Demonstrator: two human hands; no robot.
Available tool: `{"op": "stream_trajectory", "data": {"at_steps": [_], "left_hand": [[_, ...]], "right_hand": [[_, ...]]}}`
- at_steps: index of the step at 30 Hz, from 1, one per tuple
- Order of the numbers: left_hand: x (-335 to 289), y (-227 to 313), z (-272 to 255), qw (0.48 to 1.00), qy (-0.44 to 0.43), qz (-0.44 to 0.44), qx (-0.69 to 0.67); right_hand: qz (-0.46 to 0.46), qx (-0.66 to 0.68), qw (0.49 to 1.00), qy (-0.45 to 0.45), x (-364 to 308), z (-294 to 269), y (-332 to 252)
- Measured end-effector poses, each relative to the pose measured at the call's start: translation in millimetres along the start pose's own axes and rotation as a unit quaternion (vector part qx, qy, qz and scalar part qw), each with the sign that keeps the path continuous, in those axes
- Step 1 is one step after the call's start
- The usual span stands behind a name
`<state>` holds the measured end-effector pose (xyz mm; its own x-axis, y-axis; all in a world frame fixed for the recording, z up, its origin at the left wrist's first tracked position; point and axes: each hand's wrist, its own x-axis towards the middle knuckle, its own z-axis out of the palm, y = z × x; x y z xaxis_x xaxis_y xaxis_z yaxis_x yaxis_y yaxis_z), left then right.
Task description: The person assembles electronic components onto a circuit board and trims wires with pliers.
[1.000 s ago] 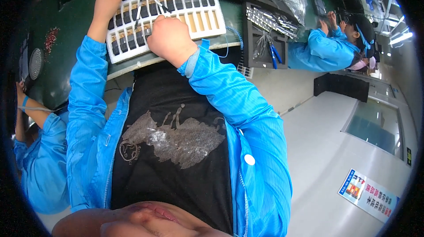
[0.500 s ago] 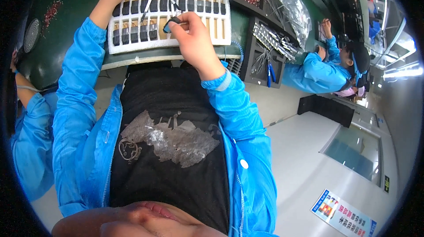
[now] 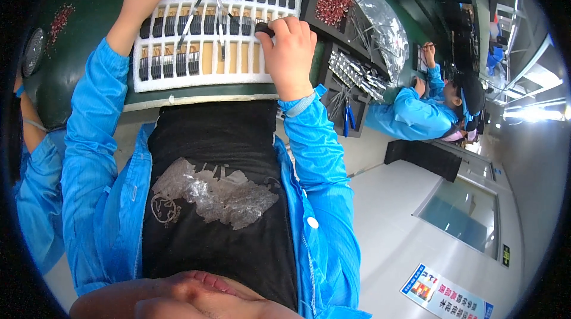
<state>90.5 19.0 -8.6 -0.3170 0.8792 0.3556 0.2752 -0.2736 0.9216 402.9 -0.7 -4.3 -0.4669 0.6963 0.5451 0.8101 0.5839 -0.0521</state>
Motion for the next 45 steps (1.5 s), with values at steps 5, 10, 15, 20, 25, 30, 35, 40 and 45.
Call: {"op": "stream_trajectory", "data": {"at_steps": [5, 10, 15, 20, 25, 30, 35, 40, 45], "left_hand": [[1.2, -1.6, -0.3, 0.999, -0.002, -0.008, -0.036], [0.2, 0.6, 1.1, 0.994, -0.01, 0.002, -0.11], [2.7, -8.7, -1.7, 0.994, -0.025, 0.028, -0.106], [1.2, -0.2, -1.9, 0.986, -0.033, 0.03, -0.159], [7.1, -36.2, -19.5, 0.989, -0.065, 0.063, -0.115], [-11.1, -6.6, -24.3, 0.976, -0.111, 0.023, -0.185], [-52.7, 66.2, -18.6, 0.965, -0.179, 0.013, -0.189], [-94.3, 122.8, 0.2, 0.944, -0.268, 0.017, -0.192], [-121.8, 133.9, 15.4, 0.923, -0.305, -0.058, -0.228]], "right_hand": [[-0.015, 0.044, 0.999, -0.004, 0.6, 2.7, 4.9], [-0.05, -0.009, 0.999, 0.007, -2.8, 7.1, 7.4], [-0.065, -0.054, 0.996, 0.041, -3.8, 11.5, 2.8], [-0.046, 0.006, 0.996, 0.075, -6.8, 11.3, 5.4], [0.039, 0.16, 0.979, 0.124, -5.3, -4.9, 2.7], [0.251, 0.516, 0.816, 0.066, -13.7, -39.6, -12.7], [0.27, 0.634, 0.724, 0.012, -27.5, -72.5, -20.3], [0.264, 0.691, 0.672, -0.02, -42.0, -95.3, -26.7], [0.266, 0.684, 0.68, 0.007, -51.8, -105.0, -32.5]]}}
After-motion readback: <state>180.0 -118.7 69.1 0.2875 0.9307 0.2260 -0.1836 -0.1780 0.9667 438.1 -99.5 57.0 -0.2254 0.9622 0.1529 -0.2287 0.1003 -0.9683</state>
